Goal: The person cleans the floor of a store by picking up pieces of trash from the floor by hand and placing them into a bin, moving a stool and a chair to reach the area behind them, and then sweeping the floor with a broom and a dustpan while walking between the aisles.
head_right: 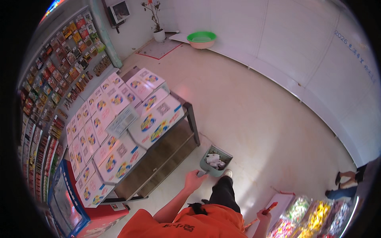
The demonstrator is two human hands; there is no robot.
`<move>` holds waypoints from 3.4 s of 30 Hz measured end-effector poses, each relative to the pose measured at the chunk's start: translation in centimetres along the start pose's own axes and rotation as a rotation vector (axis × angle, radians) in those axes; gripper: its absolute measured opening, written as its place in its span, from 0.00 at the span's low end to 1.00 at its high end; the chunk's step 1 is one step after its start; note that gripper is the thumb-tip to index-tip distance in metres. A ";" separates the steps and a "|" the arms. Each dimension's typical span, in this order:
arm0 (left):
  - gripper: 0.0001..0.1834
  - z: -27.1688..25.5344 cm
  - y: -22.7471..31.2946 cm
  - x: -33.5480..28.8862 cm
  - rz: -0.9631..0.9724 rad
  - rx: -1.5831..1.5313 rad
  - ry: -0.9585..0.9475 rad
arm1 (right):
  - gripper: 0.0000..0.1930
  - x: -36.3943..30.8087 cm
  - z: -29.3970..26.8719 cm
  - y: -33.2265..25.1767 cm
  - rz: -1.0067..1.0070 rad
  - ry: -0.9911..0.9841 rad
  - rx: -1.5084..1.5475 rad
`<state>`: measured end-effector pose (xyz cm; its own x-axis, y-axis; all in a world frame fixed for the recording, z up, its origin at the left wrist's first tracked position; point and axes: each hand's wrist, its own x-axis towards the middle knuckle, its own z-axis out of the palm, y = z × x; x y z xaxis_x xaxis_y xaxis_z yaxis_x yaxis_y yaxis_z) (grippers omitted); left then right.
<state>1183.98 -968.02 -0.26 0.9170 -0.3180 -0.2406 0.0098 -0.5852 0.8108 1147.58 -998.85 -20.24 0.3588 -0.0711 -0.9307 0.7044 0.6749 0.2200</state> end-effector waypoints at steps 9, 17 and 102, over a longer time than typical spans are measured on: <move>0.20 2.0 11.3 21.7 -0.146 -0.137 0.144 | 0.07 11.6 32.1 10.1 -0.070 0.102 -0.112; 0.21 3.9 16.1 41.8 -0.190 -0.293 0.270 | 0.08 19.8 56.4 20.4 -0.116 0.094 -0.266; 0.06 -88.5 -3.6 195.5 -1.117 -1.101 1.905 | 0.13 86.9 174.5 224.6 0.135 -1.052 -3.012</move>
<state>1398.52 -962.08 -3.06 -0.3513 0.7511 -0.5590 0.0582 0.6134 0.7877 1443.86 -981.65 -0.68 0.6566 0.4330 -0.6176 -0.3146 -0.5870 -0.7460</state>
